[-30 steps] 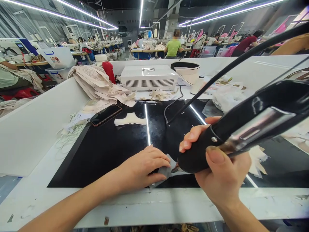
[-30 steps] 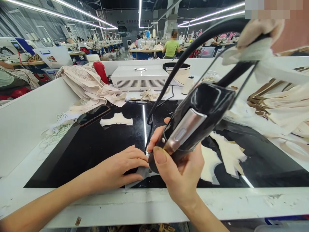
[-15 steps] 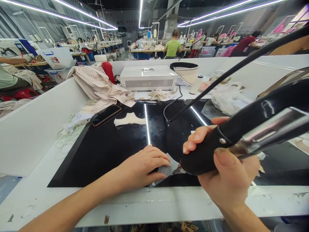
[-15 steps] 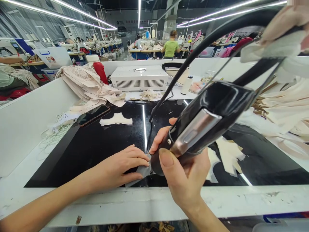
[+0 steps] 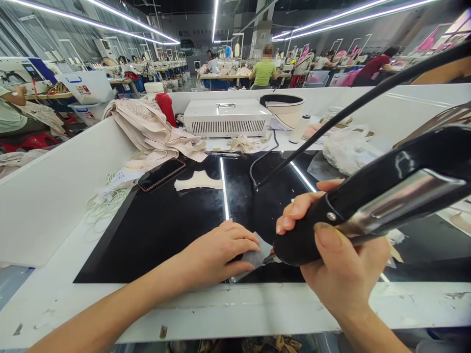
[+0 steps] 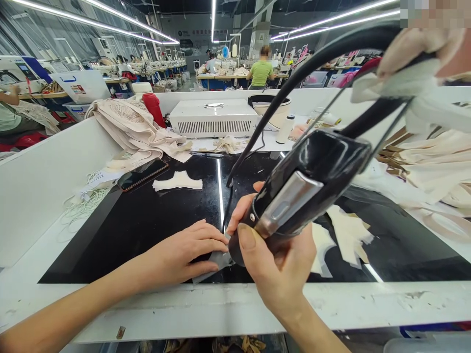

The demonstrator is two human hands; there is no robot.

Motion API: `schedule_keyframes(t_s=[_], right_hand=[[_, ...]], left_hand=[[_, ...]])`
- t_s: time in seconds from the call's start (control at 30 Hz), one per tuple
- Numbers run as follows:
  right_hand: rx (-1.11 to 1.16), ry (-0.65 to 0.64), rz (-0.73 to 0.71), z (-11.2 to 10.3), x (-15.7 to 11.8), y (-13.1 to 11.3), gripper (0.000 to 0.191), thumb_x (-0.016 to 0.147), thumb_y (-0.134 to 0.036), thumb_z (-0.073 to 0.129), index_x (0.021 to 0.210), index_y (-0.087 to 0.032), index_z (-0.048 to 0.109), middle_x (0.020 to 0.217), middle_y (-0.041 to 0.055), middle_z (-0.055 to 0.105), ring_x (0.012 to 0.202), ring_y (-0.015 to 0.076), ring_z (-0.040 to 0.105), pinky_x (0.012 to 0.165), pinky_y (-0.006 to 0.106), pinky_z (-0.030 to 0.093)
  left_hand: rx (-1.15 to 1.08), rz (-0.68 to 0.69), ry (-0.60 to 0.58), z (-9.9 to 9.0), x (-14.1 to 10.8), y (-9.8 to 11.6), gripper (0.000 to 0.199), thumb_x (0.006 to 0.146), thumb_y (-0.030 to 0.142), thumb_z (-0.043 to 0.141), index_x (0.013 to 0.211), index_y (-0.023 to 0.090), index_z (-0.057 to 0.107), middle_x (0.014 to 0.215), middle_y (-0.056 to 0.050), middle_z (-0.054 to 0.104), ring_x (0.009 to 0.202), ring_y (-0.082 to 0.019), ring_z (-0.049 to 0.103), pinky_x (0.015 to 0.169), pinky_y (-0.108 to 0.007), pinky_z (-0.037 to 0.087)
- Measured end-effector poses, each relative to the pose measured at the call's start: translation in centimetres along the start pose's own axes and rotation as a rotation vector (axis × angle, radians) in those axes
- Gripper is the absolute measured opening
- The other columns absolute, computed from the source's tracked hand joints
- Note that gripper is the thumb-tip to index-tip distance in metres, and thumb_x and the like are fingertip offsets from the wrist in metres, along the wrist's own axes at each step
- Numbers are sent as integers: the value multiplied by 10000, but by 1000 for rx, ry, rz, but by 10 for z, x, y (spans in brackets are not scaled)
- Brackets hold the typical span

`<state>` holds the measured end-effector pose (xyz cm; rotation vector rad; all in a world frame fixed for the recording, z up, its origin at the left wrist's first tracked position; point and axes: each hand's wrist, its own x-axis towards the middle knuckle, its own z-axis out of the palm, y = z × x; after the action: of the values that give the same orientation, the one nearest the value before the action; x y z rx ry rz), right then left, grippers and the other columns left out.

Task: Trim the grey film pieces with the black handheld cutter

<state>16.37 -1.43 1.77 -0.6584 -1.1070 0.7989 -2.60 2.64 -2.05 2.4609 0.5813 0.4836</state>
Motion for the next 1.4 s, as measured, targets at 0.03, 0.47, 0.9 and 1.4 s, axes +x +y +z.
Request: schedule_keyframes(t_s=[0.03, 0.47, 0.9, 1.4], right_hand=[[-8, 1, -15, -1, 1, 1, 343, 889, -325, 788, 1181, -278, 614, 864, -9, 659, 687, 176, 622, 577, 328, 532], [5, 120, -10, 2, 9, -3, 390, 818, -384, 840, 1132, -265, 642, 820, -15, 638, 655, 173, 591, 589, 328, 514], [-8, 27, 32, 4, -1, 0, 339, 890, -357, 780, 1174, -294, 605, 870, -18, 632, 672, 164, 621, 583, 310, 549], [63, -45, 45, 9, -10, -2, 329, 914, -350, 764, 1203, -295, 618, 870, -18, 637, 725, 153, 604, 660, 307, 537]], left_hand=[[7, 1, -3, -1, 0, 0, 267, 978, 238, 695, 1240, 189, 683, 1308, -107, 700, 1255, -245, 608, 1177, -436, 394], [-37, -64, -143, -11, -4, -1, 418, 905, 301, 793, 1307, 303, 675, 1440, -56, 654, 1451, -317, 474, 1259, -645, 185], [-35, -64, -157, -12, -2, -1, 428, 909, 299, 788, 1315, 314, 651, 1462, -44, 637, 1465, -296, 461, 1277, -640, 125], [-25, -55, -179, -15, -2, -1, 388, 916, 308, 782, 1285, 277, 669, 1458, -46, 636, 1471, -305, 445, 1270, -647, 129]])
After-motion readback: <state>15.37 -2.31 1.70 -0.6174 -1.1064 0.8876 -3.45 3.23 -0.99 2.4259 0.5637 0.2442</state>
